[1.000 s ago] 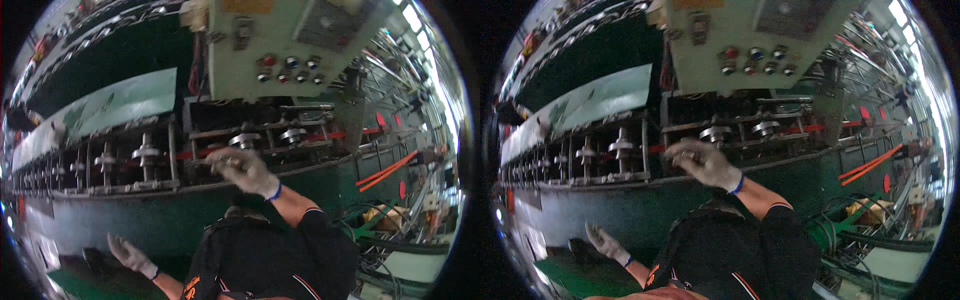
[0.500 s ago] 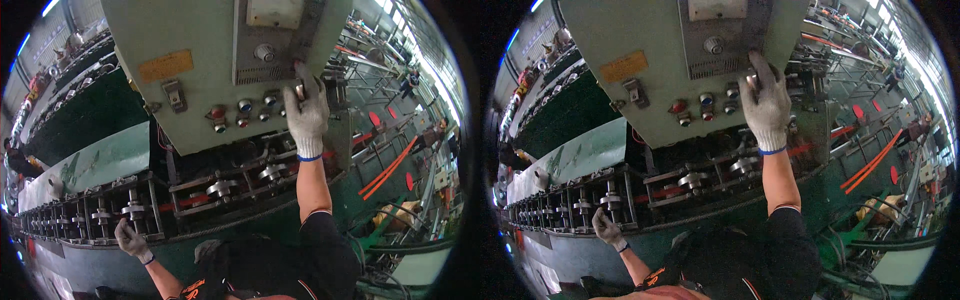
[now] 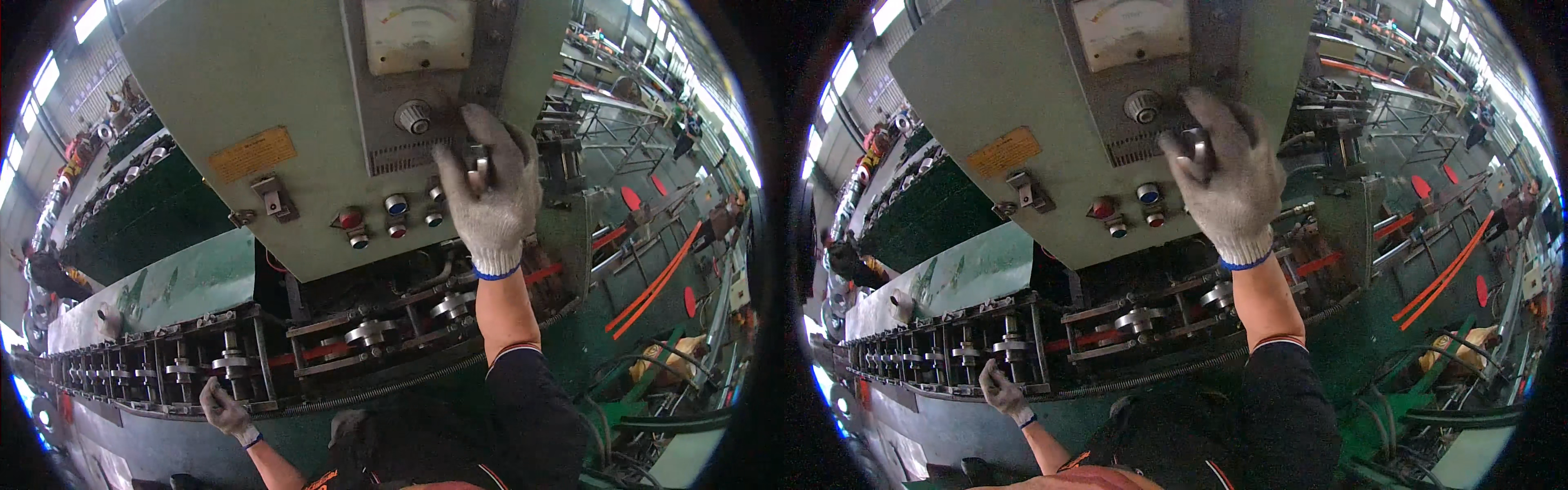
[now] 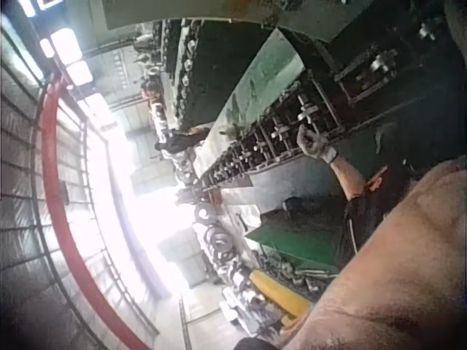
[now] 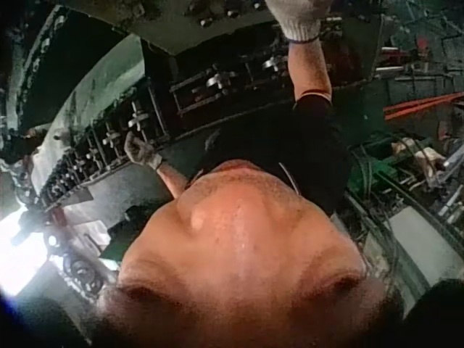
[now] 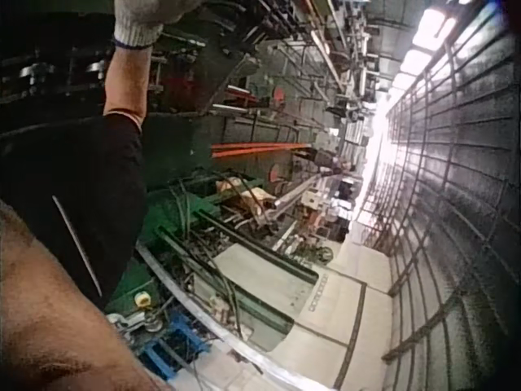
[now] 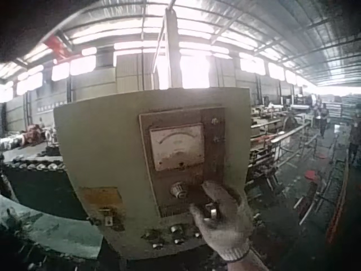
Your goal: Operate and adjust settings on an industrial manufacturing machine while measuring output components with a tape measure.
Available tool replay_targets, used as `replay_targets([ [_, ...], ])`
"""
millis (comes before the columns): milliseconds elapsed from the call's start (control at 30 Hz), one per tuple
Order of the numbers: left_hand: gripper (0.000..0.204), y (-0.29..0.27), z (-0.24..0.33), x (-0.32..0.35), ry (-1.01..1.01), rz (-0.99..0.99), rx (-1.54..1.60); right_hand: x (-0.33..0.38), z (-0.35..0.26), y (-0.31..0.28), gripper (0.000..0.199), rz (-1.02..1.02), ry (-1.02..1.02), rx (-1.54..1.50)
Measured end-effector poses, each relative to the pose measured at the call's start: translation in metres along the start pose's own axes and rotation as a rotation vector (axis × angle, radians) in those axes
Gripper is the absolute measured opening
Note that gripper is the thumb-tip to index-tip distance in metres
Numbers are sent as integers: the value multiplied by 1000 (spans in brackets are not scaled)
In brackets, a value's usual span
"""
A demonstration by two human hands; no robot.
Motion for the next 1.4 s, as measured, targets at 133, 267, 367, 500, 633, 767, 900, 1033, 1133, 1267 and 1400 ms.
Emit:
replay_targets([
  [133,15,-1,10,1,25,-14,-8,17,19,-6,53,-9,104,91],
  [267,17,-2,-1,1,-6,-12,10,15,20,-9,51,-125,177,195],
  [367,17,0,-4,2,-12,-9,7,13,19,-14,53,-63,108,92],
  [500,16,1,-14,1,-50,-34,25,3,16,-4,57,-41,-25,-35],
  [633,15,2,-10,0,-38,19,66,-13,-2,14,53,-112,-93,-51],
  [767,14,2,-5,1,-20,13,3,-22,-12,23,47,-132,-13,-97],
  [900,14,-1,-3,-1,53,38,-1,-17,-3,33,46,-68,-57,-133],
  [1033,14,1,-13,0,-49,9,9,-17,1,34,43,-48,-126,-163],
  [1133,14,4,-6,2,-45,18,57,-18,-6,31,49,-108,-10,-129],
  [1267,14,0,-14,1,-28,1,33,-20,-6,29,44,-82,-80,-175],
  [1400,15,0,-17,0,2,-6,-5,-21,-5,30,43,-88,-62,-140],
])
Point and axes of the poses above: each hand's wrist, its own x-axis away from the middle knuckle, its own y-axis out of the palm, z = x × y, the point moved 2 cm from there along -x, towards the middle knuckle, and after that the axes turned 12 degrees about -x, right-handed, at the moved point
